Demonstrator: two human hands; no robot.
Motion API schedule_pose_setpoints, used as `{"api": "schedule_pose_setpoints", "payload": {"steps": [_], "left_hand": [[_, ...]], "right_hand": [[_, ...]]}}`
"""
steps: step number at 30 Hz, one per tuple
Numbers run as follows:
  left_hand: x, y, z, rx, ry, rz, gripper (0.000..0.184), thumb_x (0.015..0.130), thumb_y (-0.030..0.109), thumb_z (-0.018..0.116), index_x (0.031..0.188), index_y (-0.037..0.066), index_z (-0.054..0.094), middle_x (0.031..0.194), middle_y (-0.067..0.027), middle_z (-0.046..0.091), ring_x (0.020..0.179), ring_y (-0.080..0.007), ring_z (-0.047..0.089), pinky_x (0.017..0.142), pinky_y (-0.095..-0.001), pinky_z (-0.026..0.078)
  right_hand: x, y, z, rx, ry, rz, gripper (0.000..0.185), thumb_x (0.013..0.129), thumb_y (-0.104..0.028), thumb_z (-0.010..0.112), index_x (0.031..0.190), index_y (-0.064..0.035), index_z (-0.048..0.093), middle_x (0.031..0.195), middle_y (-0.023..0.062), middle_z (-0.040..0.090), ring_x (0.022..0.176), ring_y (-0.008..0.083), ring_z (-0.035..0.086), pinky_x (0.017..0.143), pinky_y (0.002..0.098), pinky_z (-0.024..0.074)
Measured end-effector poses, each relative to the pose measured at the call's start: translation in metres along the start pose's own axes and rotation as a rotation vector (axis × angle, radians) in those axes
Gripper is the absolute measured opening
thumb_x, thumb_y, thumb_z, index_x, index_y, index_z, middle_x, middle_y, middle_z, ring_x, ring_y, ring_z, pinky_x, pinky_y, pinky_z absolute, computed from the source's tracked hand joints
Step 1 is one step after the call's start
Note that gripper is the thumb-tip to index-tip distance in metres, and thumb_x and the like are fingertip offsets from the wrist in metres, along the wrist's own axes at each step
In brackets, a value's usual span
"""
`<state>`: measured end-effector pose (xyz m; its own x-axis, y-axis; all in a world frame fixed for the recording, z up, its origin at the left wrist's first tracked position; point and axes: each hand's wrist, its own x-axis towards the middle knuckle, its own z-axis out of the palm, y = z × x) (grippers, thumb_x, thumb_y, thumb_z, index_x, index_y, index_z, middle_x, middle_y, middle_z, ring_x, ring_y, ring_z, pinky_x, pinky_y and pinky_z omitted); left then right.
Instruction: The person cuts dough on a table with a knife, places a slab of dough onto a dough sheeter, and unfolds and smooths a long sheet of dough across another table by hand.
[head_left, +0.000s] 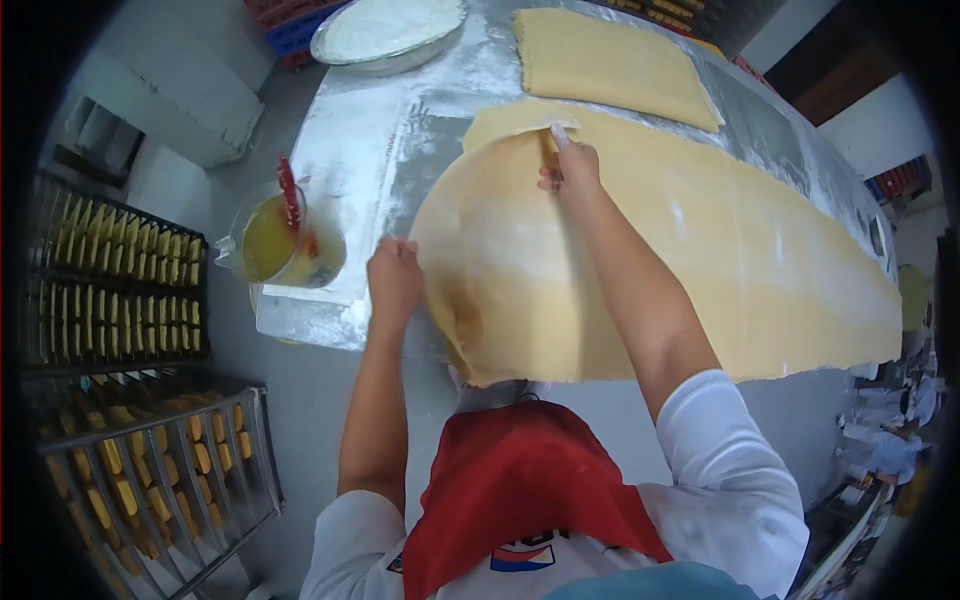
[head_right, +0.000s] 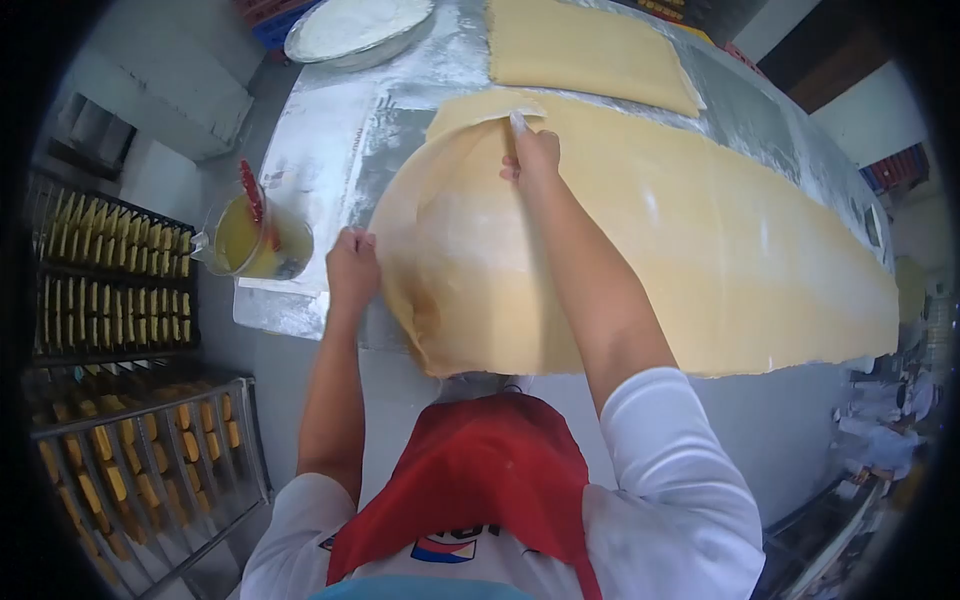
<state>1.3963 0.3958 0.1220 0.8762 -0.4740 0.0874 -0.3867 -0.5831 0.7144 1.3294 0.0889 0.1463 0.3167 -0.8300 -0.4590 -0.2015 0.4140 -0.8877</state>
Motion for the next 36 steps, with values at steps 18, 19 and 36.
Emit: {"api": "schedule_pose_setpoints", "payload": {"steps": [18, 19, 36], "left_hand": [[-0.033, 0.015, -0.024, 0.326, -0.335, 0.349, 0.027, 0.082, 0.028, 0.068, 0.096, 0.006, 0.072, 0.098, -0.0108, 0.061, 0.097, -0.0337, 0.06, 0.085, -0.0479, 0.048], [-0.031, 0.016, -0.025, 0.346, -0.405, 0.259, 0.025, 0.083, 0.026, 0.069, 0.095, 0.005, 0.072, 0.097, -0.0126, 0.062, 0.092, -0.0359, 0.063, 0.079, -0.0471, 0.051], [-0.076, -0.026, -0.061, -0.263, 0.136, -0.495, 0.025, 0.083, 0.016, 0.073, 0.094, -0.004, 0.064, 0.074, -0.015, 0.068, 0.063, -0.0273, 0.062, 0.063, -0.0361, 0.05]], "right_hand": [[0.082, -0.034, 0.117, -1.21, -0.111, -0.928, 0.038, 0.084, -0.015, 0.061, 0.122, -0.0134, 0.069, 0.124, 0.0159, 0.067, 0.115, 0.0325, 0.063, 0.1, 0.0404, 0.0488], [0.088, -0.031, 0.116, -1.207, -0.124, -0.923, 0.038, 0.084, -0.015, 0.061, 0.122, -0.0134, 0.069, 0.124, 0.0159, 0.067, 0.115, 0.0325, 0.063, 0.1, 0.0404, 0.0488], [0.067, -0.111, 0.233, -1.626, -0.822, -1.232, 0.027, 0.071, -0.003, 0.061, 0.098, -0.0047, 0.068, 0.101, 0.0161, 0.07, 0.096, 0.0349, 0.066, 0.082, 0.0414, 0.0542]]}}
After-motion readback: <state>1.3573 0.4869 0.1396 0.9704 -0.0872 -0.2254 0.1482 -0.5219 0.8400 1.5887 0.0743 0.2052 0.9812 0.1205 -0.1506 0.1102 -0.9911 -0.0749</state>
